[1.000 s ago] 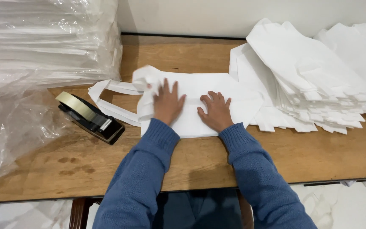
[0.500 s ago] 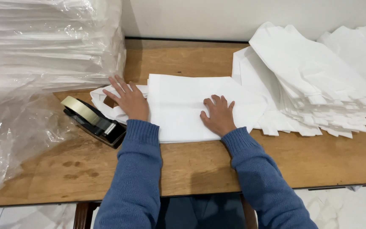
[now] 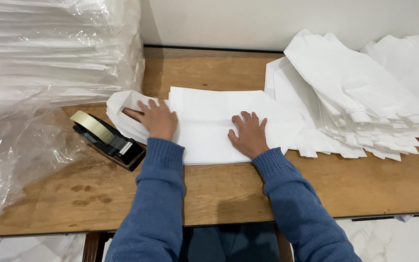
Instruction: Folding and stacking white non-woven bags on a wooden table in a print shop finishing area.
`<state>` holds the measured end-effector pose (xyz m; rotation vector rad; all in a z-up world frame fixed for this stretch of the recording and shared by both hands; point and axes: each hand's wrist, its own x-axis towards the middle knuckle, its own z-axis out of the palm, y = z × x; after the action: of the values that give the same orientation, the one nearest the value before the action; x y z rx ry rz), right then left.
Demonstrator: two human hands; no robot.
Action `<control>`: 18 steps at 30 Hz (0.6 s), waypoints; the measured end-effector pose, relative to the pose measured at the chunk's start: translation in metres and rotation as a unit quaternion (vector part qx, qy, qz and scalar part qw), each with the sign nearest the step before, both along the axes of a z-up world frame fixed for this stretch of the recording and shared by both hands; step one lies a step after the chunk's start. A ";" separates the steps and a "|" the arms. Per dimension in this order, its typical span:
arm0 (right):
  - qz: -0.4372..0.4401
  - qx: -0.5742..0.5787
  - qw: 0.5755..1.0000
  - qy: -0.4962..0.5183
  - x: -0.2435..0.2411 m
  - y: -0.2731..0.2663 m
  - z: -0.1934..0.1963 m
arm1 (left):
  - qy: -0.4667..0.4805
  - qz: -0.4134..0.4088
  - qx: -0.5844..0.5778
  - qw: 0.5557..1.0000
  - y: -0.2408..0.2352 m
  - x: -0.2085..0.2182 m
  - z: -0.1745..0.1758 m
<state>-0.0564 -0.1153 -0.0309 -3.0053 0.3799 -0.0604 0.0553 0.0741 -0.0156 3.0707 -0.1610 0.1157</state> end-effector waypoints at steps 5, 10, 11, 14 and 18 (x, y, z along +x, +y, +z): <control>0.009 -0.012 1.000 -0.004 0.004 0.003 -0.005 | 0.041 0.018 -0.097 0.994 0.018 0.027 -0.034; 0.003 0.000 1.000 -0.004 0.001 0.005 0.000 | 0.071 0.020 -0.073 0.995 0.009 0.012 -0.027; 0.003 0.002 1.000 -0.003 0.000 0.005 0.000 | 0.069 0.023 -0.073 0.995 0.010 0.014 -0.029; 0.004 0.006 1.000 0.000 0.000 0.006 0.002 | 0.038 0.008 -0.090 0.995 0.007 0.016 -0.024; 0.004 0.005 1.000 0.005 -0.001 0.006 0.001 | -0.002 -0.078 -0.186 0.979 -0.011 -0.007 0.015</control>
<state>-0.0569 -0.1097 -0.0297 -2.9974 0.3687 -0.0417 0.0479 0.0635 -0.0007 2.6741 -0.3375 0.1260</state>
